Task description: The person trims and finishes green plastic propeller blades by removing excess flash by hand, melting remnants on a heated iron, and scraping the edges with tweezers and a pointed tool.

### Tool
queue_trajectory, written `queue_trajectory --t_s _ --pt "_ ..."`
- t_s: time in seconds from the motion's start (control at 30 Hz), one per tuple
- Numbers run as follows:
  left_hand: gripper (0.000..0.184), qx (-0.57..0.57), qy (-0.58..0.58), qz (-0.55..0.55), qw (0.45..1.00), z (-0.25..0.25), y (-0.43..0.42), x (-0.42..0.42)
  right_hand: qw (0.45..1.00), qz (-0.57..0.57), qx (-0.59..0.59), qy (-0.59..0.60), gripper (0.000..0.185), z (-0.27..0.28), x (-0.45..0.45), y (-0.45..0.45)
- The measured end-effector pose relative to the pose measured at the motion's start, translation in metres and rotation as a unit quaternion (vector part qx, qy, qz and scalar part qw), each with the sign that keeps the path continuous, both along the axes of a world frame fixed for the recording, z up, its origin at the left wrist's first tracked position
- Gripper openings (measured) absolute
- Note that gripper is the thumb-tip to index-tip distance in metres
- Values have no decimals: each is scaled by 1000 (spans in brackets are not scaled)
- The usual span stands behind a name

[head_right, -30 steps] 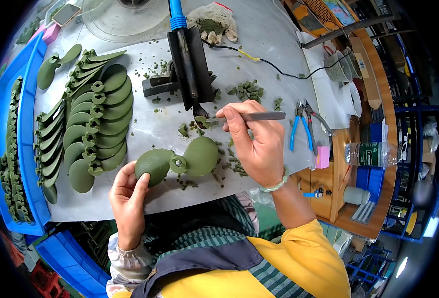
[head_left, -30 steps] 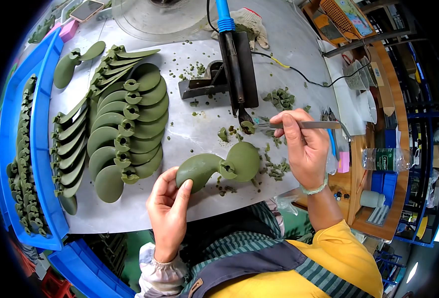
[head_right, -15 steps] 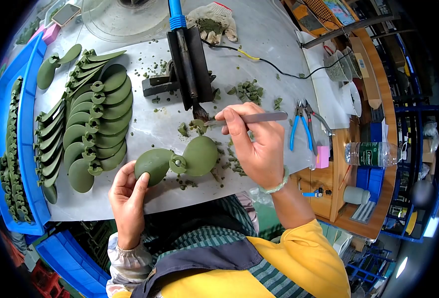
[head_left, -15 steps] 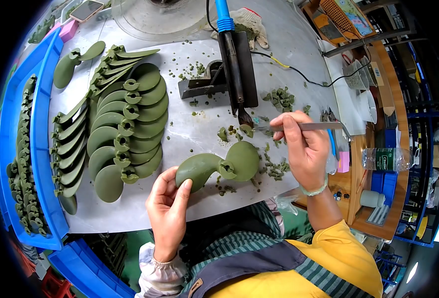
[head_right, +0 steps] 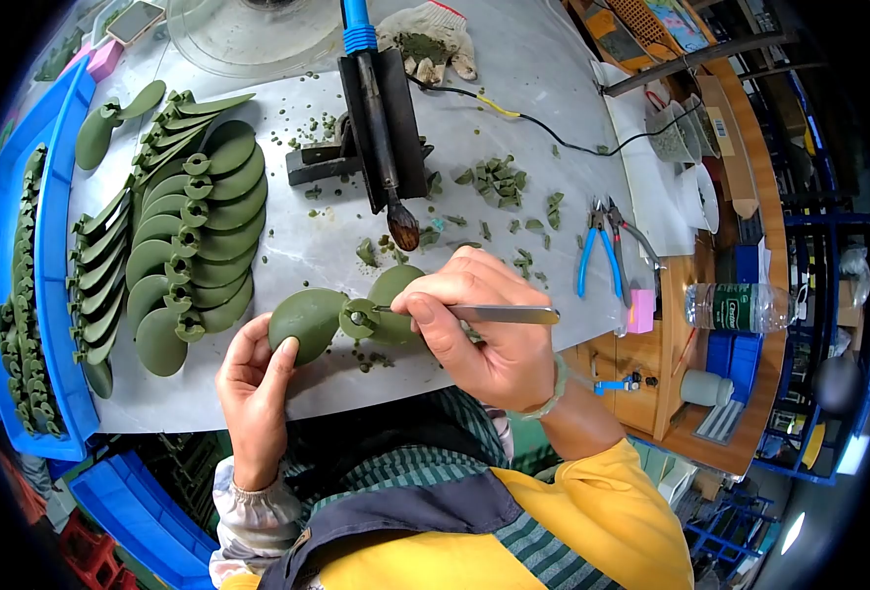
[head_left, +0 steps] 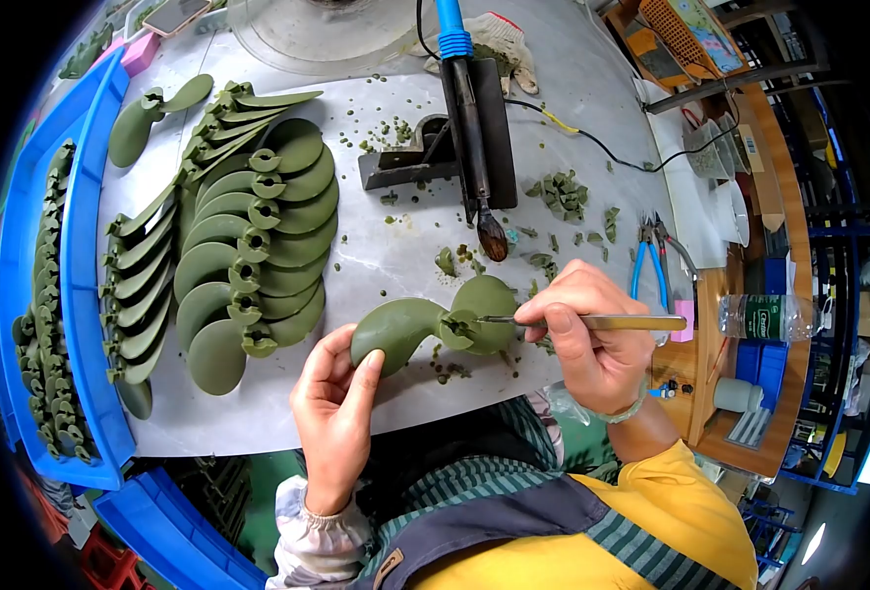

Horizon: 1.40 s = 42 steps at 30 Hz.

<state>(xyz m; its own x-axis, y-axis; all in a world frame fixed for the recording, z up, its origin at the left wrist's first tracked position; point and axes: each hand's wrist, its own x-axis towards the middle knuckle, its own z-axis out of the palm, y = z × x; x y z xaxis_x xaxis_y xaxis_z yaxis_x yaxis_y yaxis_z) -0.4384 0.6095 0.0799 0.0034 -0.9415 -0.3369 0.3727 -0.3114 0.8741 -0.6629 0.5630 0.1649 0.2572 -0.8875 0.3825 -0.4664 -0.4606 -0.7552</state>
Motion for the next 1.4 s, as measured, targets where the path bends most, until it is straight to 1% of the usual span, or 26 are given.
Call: queue_trajectory --t_s 0.3,0.4,0.5,0.6,0.7,0.73,0.8,0.83,0.87,0.97,1.0,1.1,1.13,1.23,1.27,1.37,1.4 --pt "34 -11 -2 11 1000 -3 1 -2 1000 13 -4 18 4 0 1 -2" --pt "34 -12 -2 11 1000 -3 1 -2 999 16 -5 39 3 0 0 -1" --pt "33 -11 -6 8 1000 -2 2 0 995 42 -1 93 4 14 -2 -2" --pt "31 -5 -10 14 1000 5 4 1 991 28 73 107 8 30 -4 5" --pt "30 -17 -30 25 999 13 9 1 994 10 67 90 12 32 -7 13" --pt "29 -28 -46 29 998 15 11 0 995 21 49 84 9 30 -9 15" --pt "29 -43 -68 33 996 19 16 1 991 -36 121 -53 7 23 -3 26" --pt "29 -47 -75 34 995 22 18 2 978 -64 156 -122 7 21 0 32" --pt "29 -51 -83 36 995 24 21 4 961 -83 201 -171 10 23 0 38" --pt "28 -66 -97 56 992 21 31 10 920 -105 230 -300 11 21 -1 46" --pt "28 -66 -79 69 992 18 34 12 911 -103 243 -317 12 21 -1 49" --pt "28 -74 -35 97 992 13 38 16 956 -39 184 -223 14 8 -4 55" --pt "28 -79 -26 102 991 14 38 16 980 5 138 -144 20 3 -11 55" --pt "28 -104 -25 107 989 11 42 18 998 51 9 -45 26 1 -7 56" --pt "28 -114 -29 106 987 9 43 19 996 58 3 -62 31 1 -4 57" --pt "28 -128 -31 113 985 9 46 19 997 54 -8 -54 31 -5 -2 62" --pt "28 -133 -31 113 984 8 47 19 998 36 -8 -51 33 -7 0 64"
